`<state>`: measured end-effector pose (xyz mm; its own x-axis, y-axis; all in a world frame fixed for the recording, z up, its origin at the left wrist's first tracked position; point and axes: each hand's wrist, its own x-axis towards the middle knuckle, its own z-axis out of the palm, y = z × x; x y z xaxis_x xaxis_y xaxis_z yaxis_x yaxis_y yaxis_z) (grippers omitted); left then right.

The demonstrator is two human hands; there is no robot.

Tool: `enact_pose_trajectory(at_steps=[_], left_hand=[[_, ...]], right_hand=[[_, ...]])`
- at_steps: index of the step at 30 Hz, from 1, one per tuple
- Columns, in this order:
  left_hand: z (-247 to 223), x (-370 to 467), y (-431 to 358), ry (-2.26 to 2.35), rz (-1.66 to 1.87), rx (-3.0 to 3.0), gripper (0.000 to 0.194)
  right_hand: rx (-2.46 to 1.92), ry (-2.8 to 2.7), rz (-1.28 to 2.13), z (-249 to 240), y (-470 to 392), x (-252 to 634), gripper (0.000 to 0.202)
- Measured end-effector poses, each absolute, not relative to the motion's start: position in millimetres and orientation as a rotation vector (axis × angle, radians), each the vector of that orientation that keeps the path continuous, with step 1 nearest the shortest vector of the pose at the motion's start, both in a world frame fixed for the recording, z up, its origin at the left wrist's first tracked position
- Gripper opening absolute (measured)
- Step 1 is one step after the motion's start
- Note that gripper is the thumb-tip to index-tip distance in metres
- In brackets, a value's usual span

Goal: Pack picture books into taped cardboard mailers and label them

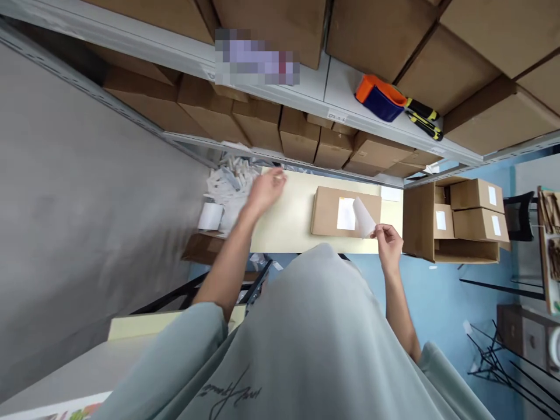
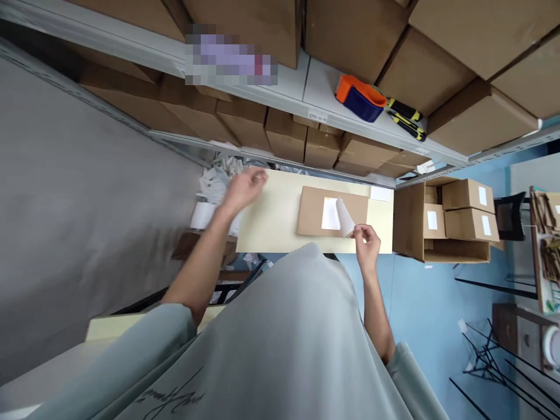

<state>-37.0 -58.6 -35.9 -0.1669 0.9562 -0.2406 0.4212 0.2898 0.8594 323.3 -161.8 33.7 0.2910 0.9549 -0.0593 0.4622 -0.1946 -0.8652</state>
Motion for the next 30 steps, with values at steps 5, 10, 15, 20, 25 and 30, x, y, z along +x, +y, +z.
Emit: enact_pose_trajectory(at_steps=[5,10,15,20,25,30], left_hand=[[-29.0,104.3,-118.8,0.959,0.876,0.767,0.052],[-12.2,152.4,-145.1,0.965,1.017,0.447,0.057],[-19.0,156.7,-151.5,1.156,1.052,0.462,0.057],[-26.9,163.8,-155.9,1.337,1.044,0.516,0.056],[-24.3,169.2,-157.6,1.436,1.037,0.608,0.052],[-23.5,182.5,-161.2,1.357,0.991,0.565,0.048]], right_hand=[[-1.692,-1.679,0.408,36.7,-160.5,325.5,0.023],[-1.5,-2.096,0.382,21.9,-165.2,332.5,0.017],[-1.372,-2.266,0.573,0.4,-170.8,341.0,0.019],[-1.235,-2.34,0.938,-11.8,-169.4,356.6,0.022],[-1.525,-1.828,1.106,-18.4,-146.1,384.4,0.025],[-1.589,-1.504,1.424,-32.0,-121.8,400.6,0.039]])
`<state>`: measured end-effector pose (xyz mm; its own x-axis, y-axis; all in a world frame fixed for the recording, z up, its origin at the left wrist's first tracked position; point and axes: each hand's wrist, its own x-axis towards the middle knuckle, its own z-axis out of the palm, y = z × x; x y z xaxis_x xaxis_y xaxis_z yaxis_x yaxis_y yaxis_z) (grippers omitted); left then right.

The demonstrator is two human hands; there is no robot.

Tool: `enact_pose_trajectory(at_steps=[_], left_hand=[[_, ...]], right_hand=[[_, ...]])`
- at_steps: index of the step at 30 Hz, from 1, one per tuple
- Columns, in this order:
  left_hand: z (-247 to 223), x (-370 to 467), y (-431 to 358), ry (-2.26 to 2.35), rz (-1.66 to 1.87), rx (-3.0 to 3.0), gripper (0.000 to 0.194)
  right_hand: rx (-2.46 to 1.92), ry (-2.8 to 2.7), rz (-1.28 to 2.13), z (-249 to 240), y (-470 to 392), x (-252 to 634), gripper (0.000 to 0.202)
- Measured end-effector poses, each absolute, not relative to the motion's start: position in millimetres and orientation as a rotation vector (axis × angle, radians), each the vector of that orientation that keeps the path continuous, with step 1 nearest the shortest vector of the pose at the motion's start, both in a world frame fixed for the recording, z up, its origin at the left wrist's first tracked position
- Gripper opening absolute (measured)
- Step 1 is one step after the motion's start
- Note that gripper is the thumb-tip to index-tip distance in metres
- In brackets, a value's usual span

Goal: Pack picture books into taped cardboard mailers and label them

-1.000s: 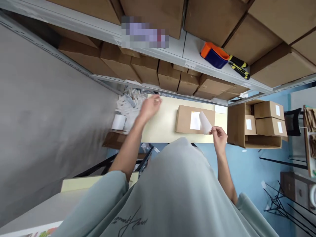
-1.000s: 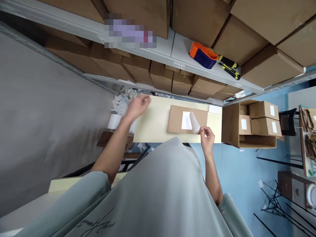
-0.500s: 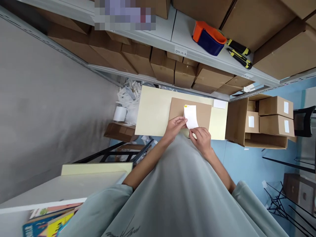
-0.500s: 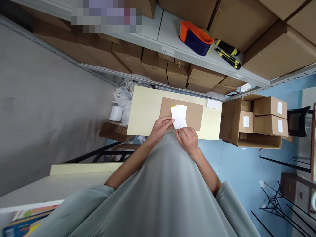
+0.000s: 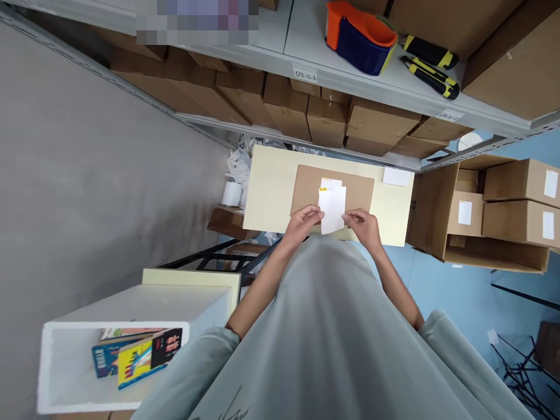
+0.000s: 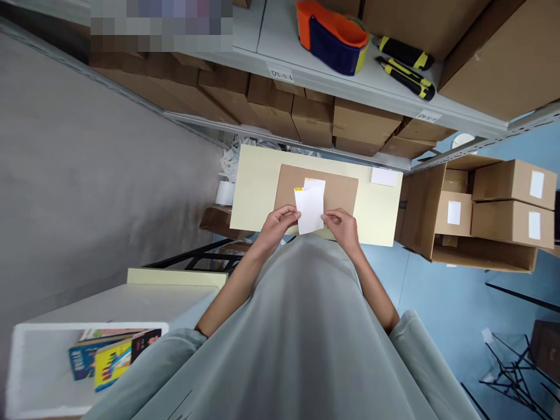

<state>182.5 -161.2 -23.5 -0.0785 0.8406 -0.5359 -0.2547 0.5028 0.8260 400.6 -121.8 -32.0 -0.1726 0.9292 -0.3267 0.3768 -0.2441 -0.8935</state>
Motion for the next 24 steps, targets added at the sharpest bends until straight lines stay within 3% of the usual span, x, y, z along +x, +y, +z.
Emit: enact_pose_trajectory(at_steps=[5,11,14,19,24], left_hand=[[-33.1,188.6,-162.9,1.436,0.945,0.663,0.051],[-48.2,191.9,-165.7,1.485,0.854,0.784,0.068],[-55.8,197.4,-164.3,1.46,0.884,0.759,0.064],[-60.5,198.3,-163.3,1.465,0.983,0.737,0.054],[-56.1,186.0,-175.5,1.514,1.012,0.899,0.031]], right_hand=[[-1.599,-1.469,1.494,-41.9,-115.7,408.8,0.036],[-1.744,-1.811,0.803,-37.7,-105.0,424.8,0.022],[-1.648,-2.043,0.515,-35.3,-109.4,421.4,0.02],[-1.113,-2.355,0.226,-30.6,-141.2,395.4,0.016],[-0.98,-2.268,0.32,-18.9,-162.4,377.7,0.013]])
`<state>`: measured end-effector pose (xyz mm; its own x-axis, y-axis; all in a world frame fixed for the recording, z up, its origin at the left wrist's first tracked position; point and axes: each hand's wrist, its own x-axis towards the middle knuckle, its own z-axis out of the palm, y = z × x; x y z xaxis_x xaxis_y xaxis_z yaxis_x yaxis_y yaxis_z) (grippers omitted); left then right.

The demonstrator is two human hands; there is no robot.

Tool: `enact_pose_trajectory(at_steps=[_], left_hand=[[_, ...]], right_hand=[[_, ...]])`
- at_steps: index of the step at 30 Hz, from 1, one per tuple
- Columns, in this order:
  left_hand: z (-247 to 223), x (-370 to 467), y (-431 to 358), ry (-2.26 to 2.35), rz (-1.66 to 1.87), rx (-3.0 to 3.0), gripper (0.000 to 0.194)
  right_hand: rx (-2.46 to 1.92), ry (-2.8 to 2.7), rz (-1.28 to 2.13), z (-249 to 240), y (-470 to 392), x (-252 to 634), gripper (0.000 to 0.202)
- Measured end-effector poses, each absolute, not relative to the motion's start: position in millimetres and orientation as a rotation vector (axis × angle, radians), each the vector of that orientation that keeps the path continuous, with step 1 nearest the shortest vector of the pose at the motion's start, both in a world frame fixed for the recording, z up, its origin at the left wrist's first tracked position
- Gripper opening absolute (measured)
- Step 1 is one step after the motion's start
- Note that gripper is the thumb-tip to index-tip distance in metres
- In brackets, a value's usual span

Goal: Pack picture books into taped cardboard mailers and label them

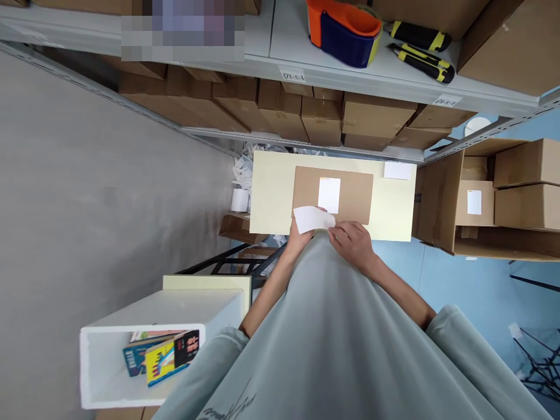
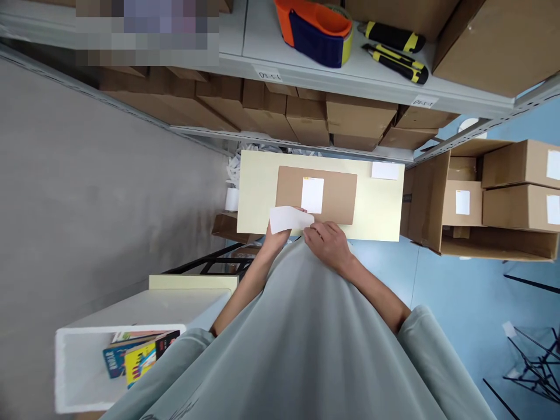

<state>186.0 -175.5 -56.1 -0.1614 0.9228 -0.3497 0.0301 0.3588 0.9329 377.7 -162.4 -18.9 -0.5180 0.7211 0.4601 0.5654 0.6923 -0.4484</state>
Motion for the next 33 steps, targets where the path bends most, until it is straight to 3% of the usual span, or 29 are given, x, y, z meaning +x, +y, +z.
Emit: enact_pose_trajectory(at_steps=[7,11,17,33], left_hand=[[-63.5,170.3,-170.4,1.648,0.891,1.005,0.032],[-69.8,161.4,-148.3,1.749,0.658,1.256,0.021],[-87.3,160.2,-118.8,1.791,0.44,1.339,0.021],[-92.1,168.3,-106.3,1.901,0.275,1.34,0.028]], right_hand=[[-1.552,-1.803,1.026,-27.5,-130.7,373.5,0.023],[-1.76,-1.628,1.218,-56.5,-109.7,371.4,0.023],[-1.876,-1.625,1.161,-83.1,-100.1,361.9,0.022],[-2.079,-1.692,1.072,-99.0,-91.8,354.0,0.021]])
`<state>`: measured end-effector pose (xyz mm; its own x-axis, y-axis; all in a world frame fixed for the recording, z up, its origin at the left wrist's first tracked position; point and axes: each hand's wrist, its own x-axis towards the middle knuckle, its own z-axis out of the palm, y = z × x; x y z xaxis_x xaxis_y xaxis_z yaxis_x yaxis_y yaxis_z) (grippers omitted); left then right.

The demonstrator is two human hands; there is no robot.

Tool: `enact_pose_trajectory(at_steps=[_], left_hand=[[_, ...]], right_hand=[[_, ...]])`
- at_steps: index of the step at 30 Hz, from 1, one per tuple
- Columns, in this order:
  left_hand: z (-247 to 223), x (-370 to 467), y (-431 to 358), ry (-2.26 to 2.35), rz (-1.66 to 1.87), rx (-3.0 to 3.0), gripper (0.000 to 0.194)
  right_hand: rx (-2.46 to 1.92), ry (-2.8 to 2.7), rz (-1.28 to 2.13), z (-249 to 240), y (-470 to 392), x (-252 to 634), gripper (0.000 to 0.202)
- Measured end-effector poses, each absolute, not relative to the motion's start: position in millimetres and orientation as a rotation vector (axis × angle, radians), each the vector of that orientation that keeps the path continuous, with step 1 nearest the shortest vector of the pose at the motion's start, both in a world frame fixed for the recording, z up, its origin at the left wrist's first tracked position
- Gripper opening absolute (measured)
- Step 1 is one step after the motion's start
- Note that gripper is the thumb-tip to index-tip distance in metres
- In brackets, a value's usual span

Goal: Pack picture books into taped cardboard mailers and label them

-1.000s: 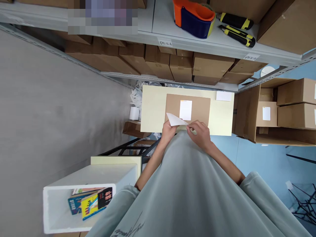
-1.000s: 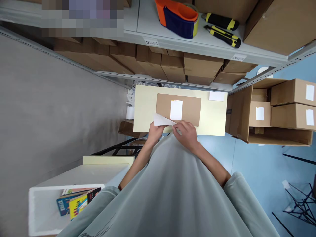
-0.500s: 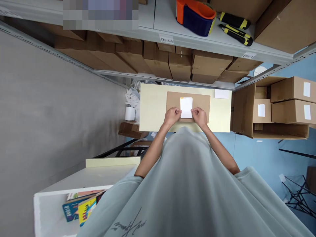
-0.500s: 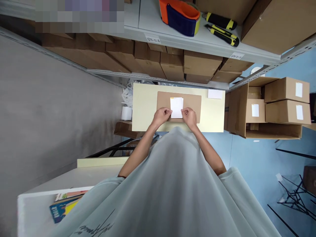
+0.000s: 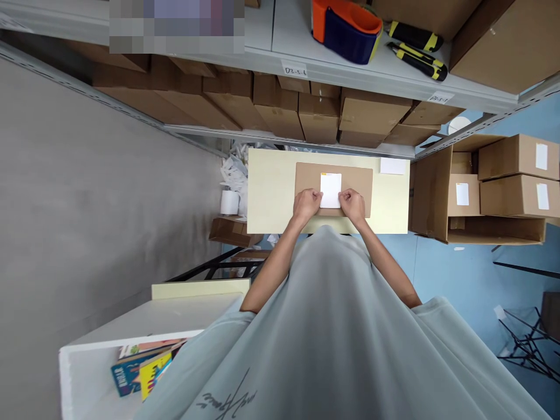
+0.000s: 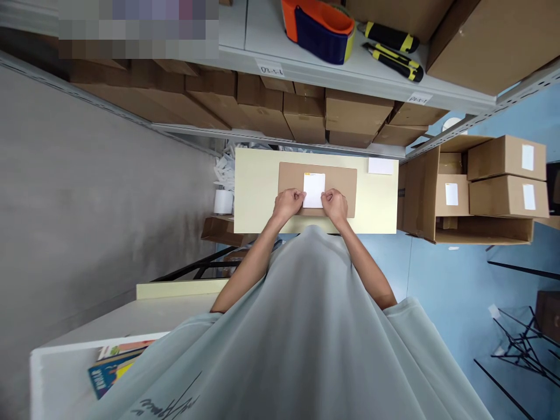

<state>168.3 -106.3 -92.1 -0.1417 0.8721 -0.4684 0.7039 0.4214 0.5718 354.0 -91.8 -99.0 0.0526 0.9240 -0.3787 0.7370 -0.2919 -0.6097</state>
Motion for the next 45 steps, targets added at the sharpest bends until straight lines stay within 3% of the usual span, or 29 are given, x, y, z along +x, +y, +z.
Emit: enact_pose_trajectory(at_steps=[24,29,32,36,42,45], left_hand=[[-93.7,172.6,-110.2,1.98,0.13,1.501,0.034],[-86.2,168.9,-115.0,1.937,0.352,1.621,0.042],[-90.0,163.8,-111.3,1.761,0.377,1.862,0.067],[-105.8,150.2,-104.6,1.548,0.153,2.026,0.104],[-116.0,127.2,-97.1,1.504,0.106,2.099,0.104],[-110.6,124.7,-87.8,1.501,0.077,2.081,0.116]], right_hand=[[-2.218,-2.088,0.941,-88.5,-85.9,353.4,0.017],[-1.796,-2.318,0.696,-88.2,-91.1,356.5,0.047],[-1.726,-2.475,0.668,-97.5,-88.2,355.9,0.068],[-1.699,-2.616,0.664,-110.8,-83.9,365.9,0.08],[-1.503,-2.792,0.694,-106.0,-71.1,392.9,0.105],[-1.515,-2.803,0.7,-99.1,-62.9,392.8,0.109]])
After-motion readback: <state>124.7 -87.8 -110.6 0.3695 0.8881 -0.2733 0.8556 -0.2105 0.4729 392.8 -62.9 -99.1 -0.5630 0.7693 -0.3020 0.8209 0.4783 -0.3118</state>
